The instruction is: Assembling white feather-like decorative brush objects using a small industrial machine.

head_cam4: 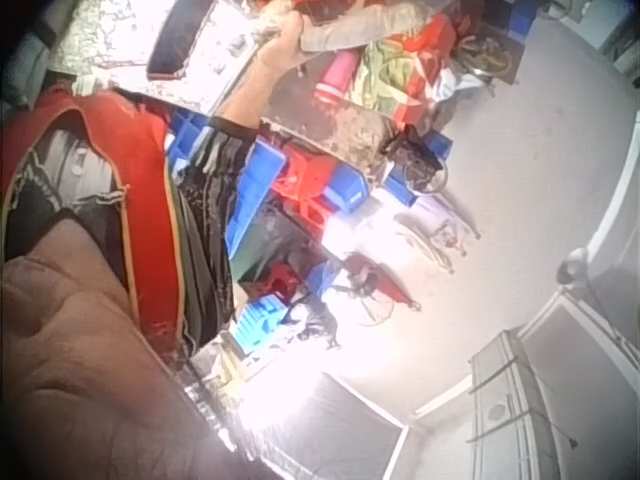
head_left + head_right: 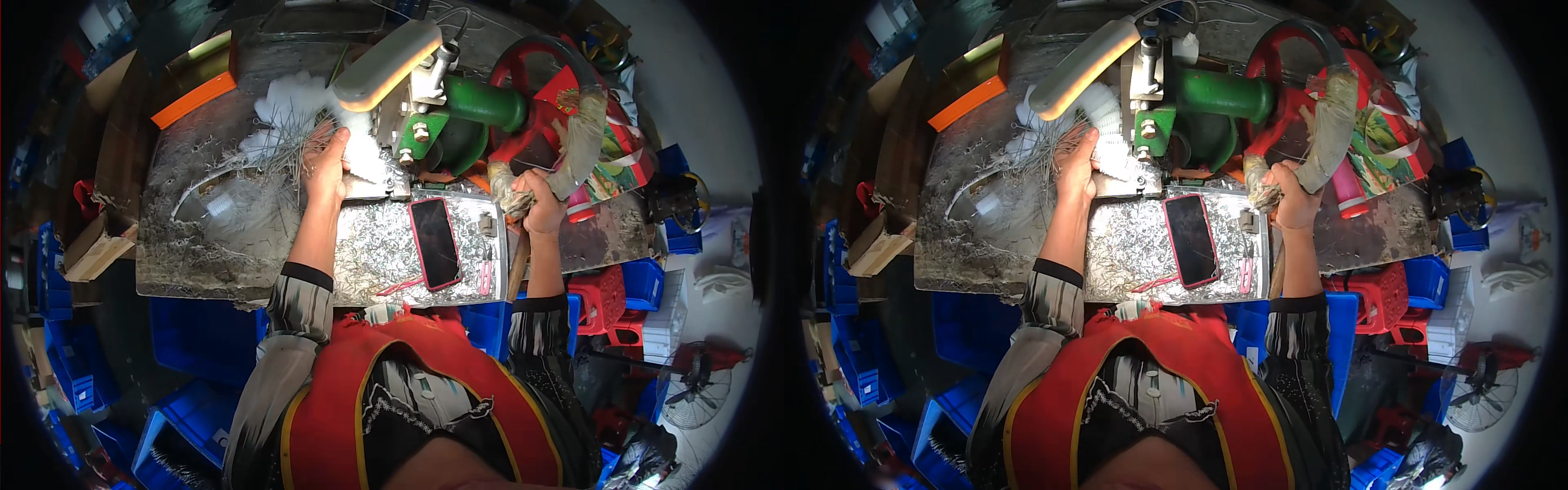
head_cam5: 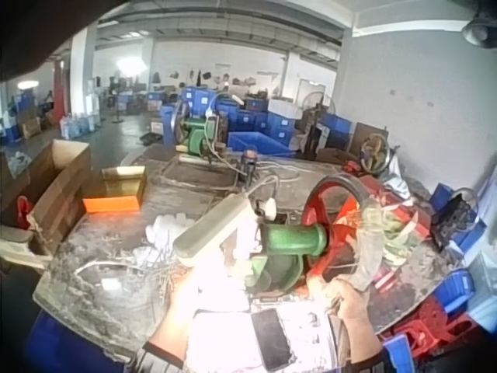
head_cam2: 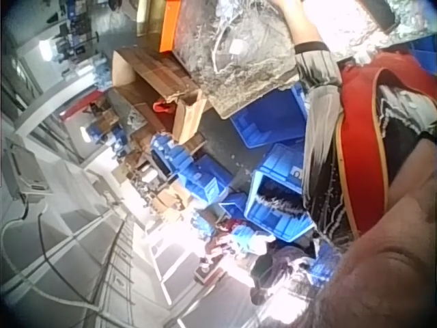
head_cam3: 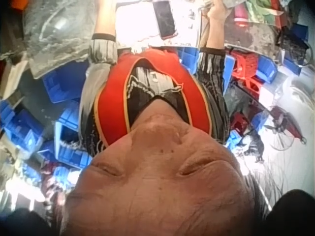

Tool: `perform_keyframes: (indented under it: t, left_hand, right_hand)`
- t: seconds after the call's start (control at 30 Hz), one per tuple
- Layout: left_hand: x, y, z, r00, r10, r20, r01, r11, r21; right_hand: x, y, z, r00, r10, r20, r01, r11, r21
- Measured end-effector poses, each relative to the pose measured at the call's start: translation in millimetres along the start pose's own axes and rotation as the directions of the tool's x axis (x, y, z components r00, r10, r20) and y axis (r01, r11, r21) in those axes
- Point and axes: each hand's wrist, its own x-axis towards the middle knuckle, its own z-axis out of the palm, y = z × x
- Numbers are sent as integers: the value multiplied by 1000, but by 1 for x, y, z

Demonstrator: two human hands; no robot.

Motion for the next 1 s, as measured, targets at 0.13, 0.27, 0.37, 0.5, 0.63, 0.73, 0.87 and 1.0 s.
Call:
perform_keyframes:
  t: [0.13,0.27,0.37,0.5,0.63,0.73,0.87,1.0]
  left_hand:
    - [8,-4,4,990,113,-86,-119,991,-68]
    - [4,3,20,987,76,-139,-98,983,-158]
    - [5,2,29,984,78,-160,-104,982,-158]
    - [1,5,43,956,191,-221,-217,971,-101]
    - [5,2,38,957,244,-160,-264,956,-124]
    - [5,3,41,961,228,-155,-245,965,-97]
    - [9,-3,39,947,279,-159,-287,957,-29]
    - [12,-6,34,941,281,-189,-280,959,32]
  right_hand:
    - [1,-19,10,980,111,-163,-133,983,-130]
    - [16,-51,16,934,331,-135,-341,938,-60]
    - [25,-70,13,922,365,-130,-383,910,-162]
    - [31,-79,14,919,390,-55,-394,912,-114]
    - [30,-72,12,917,392,-76,-398,910,-114]
    - [25,-66,8,934,354,-42,-356,930,-88]
    - [22,-59,9,944,320,-84,-326,942,-82]
    - [21,-59,13,958,283,-54,-287,954,-83]
